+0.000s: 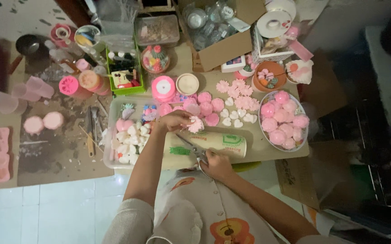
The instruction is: The person trims and handles small, flower-shaped wax items by hand and with shears at a workstation.
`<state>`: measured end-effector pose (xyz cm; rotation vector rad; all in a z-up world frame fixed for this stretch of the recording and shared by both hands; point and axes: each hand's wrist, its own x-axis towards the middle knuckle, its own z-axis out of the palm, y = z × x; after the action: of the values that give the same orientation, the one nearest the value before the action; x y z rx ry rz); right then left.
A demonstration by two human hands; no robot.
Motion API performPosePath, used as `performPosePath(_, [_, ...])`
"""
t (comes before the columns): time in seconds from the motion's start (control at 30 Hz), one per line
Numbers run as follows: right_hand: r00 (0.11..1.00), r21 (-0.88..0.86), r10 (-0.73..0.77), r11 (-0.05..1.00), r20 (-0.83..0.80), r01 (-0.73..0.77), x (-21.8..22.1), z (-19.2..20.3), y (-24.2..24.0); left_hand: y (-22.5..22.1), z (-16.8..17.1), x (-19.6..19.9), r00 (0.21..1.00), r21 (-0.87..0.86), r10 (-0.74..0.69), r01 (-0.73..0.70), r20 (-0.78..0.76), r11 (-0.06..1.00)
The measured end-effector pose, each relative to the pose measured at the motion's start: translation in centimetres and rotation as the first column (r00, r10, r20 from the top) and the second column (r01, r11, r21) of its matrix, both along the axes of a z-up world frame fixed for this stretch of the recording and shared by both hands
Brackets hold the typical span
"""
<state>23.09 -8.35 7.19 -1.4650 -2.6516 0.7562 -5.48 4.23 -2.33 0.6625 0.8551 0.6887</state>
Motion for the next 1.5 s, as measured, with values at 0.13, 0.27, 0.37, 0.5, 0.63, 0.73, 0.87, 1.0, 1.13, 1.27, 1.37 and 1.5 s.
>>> performPosePath(0.13, [1.000,0.022,0.011,1.000,-0.008,-0.011,1.3,0.0,0.3,0.1,2.5,0.2,0.999,-0.009,-0.015,0.015,0.052,1.000])
performPosePath(0.27, [0.993,0.091,0.052,0.995,-0.109,-0.043,2.7,1.8,0.2,0.4,7.1,1.1,0.997,-0.138,0.031,-0.041,-0.074,0.990])
performPosePath(0.37, [0.981,0.144,0.056,0.989,-0.188,-0.029,3.2,3.2,0.0,0.8,8.6,1.5,0.990,-0.124,0.025,-0.042,-0.138,0.991])
performPosePath(0.5, [1.000,-0.115,-0.009,0.993,-0.014,0.008,2.0,4.3,0.1,1.3,7.5,1.7,0.994,0.037,0.029,-0.025,-0.107,0.999])
performPosePath(0.63, [0.999,-0.159,-0.043,0.986,0.019,0.045,2.1,4.4,0.4,1.6,9.5,1.9,0.989,0.117,0.047,-0.031,-0.137,0.993])
performPosePath(0.73, [0.978,0.040,-0.148,0.987,-0.149,0.155,5.8,4.4,0.3,0.6,14.0,3.6,0.969,0.002,0.223,-0.224,-0.110,0.974])
performPosePath(0.87, [0.819,-0.152,-0.562,0.805,0.115,0.573,14.5,0.3,0.5,-1.7,16.1,7.4,0.820,-0.260,0.553,-0.507,0.149,0.822])
performPosePath(1.0, [0.756,-0.025,-0.563,0.796,0.335,0.605,19.2,-4.9,1.3,-3.9,18.4,11.4,0.737,-0.338,0.603,-0.508,0.305,0.792])
performPosePath(1.13, [0.724,-0.004,-0.614,0.762,0.313,0.648,19.0,-8.3,3.3,-4.2,26.0,14.2,0.731,-0.385,0.611,-0.492,0.304,0.780])
performPosePath(1.27, [0.723,0.023,-0.613,0.768,0.317,0.640,18.3,-11.3,6.5,-4.7,30.6,15.5,0.745,-0.256,0.629,-0.577,0.224,0.775])
performPosePath(1.37, [0.785,-0.022,-0.522,0.828,0.333,0.560,18.2,-12.0,8.6,-5.1,32.5,15.9,0.740,-0.126,0.633,-0.622,0.226,0.773])
performPosePath(1.5, [0.799,-0.193,-0.494,0.795,0.343,0.575,17.6,-8.7,10.4,-5.1,34.3,16.0,0.746,0.008,0.627,-0.645,0.225,0.764])
